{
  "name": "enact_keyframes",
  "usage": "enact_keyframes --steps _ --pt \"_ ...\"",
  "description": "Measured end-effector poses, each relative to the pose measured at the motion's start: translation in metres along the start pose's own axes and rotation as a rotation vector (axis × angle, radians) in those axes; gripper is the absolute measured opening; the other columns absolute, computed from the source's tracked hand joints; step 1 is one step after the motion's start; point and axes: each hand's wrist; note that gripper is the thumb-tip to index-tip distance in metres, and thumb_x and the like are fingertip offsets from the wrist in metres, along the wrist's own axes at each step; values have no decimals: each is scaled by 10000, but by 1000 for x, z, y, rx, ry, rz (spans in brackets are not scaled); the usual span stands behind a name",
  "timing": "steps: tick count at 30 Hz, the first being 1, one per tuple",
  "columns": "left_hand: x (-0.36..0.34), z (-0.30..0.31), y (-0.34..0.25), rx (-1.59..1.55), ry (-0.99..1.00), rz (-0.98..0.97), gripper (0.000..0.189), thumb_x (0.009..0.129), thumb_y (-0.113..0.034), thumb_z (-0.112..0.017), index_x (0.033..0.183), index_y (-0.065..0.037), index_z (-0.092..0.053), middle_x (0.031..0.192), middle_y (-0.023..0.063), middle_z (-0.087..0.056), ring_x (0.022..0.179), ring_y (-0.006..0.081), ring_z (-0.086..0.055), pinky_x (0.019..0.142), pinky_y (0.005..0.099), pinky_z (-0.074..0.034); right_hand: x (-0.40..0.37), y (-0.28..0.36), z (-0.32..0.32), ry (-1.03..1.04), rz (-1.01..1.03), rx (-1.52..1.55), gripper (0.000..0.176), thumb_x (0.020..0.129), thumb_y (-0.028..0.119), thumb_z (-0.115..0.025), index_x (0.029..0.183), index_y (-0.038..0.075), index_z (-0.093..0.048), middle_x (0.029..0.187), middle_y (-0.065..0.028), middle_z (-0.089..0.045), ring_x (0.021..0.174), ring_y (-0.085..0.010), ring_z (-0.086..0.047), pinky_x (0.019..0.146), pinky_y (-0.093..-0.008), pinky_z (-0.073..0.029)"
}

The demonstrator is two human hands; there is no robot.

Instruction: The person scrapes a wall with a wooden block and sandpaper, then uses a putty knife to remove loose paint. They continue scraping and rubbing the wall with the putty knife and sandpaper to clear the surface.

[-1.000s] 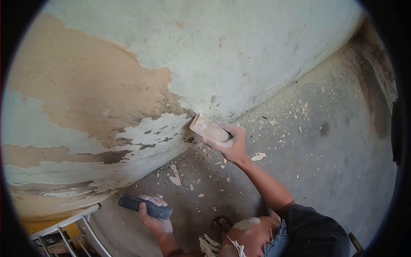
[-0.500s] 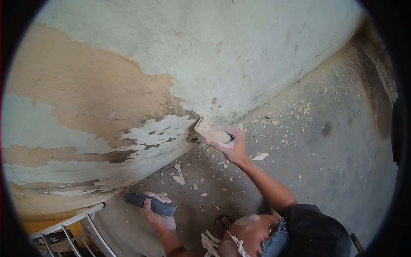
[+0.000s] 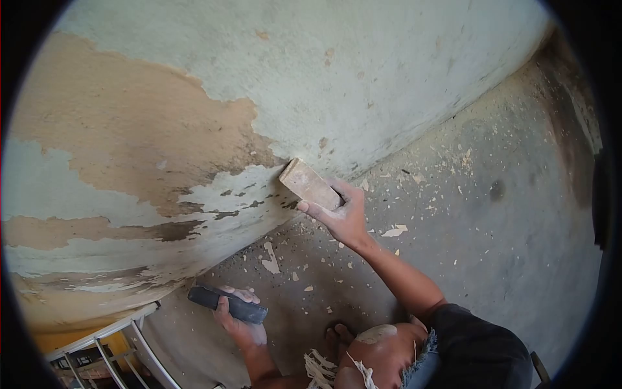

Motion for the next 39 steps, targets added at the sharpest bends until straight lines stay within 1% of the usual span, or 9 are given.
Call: enact_keyframes --steps 6,13,16,18,21,25,30,33,39 --pt "2 6 -6 10 16 -78 245 953 -314 -516 1018 -79 -501 671 53 -516 616 189 -517 858 388 -427 -8 58 25 105 8 -55 448 892 167 -703 1268 -17 -541 871 -178 -699 750 -197 -677 683 -303 -522" --pt "-3 -2 -12 17 44 -72 228 949 -304 -524 998 -82 -513 679 44 -519 620 186 -525 811 375 -453 -8 20 18 -279 468 -197 400 923 105 -643 1289 21 -507 926 -198 -670 795 -265 -696 678 -354 -534" --pt "-5 3 -15 3 42 -83 219 945 -298 -532 993 -85 -514 684 38 -515 620 183 -525 807 373 -455 -24 11 10 184 220 -667 351 960 158 -599 1259 5 -498 883 -145 -653 686 -180 -628 611 -311 -504" --pt "-4 7 -14 -4 8 -85 218 943 -298 -535 992 -87 -513 687 35 -512 619 182 -523 812 374 -453 -38 8 8 249 540 -520 312 962 174 -587 1219 19 -503 807 -192 -640 651 -302 -634 596 -370 -499" --pt "-7 12 -16 -29 -30 -78 222 942 -303 -535 993 -88 -511 693 32 -512 620 178 -521 818 372 -451 -39 24 9 -86 19 -149 302 951 181 -593 1197 29 -509 829 -246 -627 728 -420 -634 632 -444 -490" --pt "-10 6 -20 -24 10 -73 222 939 -302 -540 997 -90 -509 697 34 -516 624 175 -518 819 368 -447 -24 -1 1 457 239 -595 323 968 188 -570 1218 6 -475 771 -236 -606 626 -379 -610 587 -390 -480" --pt "-7 12 -20 -34 19 -105 226 940 -299 -548 1001 -84 -511 687 38 -515 627 177 -522 818 369 -446 -52 22 -1 24 92 -188 305 1004 212 -510 1208 -15 -503 678 -59 -583 601 -87 -549 532 -270 -439" --pt "-7 14 -19 -28 38 -116 234 945 -304 -543 1006 -80 -516 686 43 -521 630 180 -527 814 366 -447 -63 19 12 96 -8 -234 319 990 211 -535 1224 -4 -521 672 -151 -610 598 -224 -641 564 -350 -478" --pt "-6 -1 -17 -30 -19 -59 233 942 -301 -538 1007 -77 -518 680 63 -531 621 192 -529 782 361 -460 -20 2 -10 -15 125 -292 343 996 271 -532 1185 -14 -542 630 -109 -586 570 -180 -612 534 -347 -459"
Point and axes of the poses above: each hand's wrist, its own x-axis towards the middle knuckle, its own z-axis out of the back of the hand, y = z × x
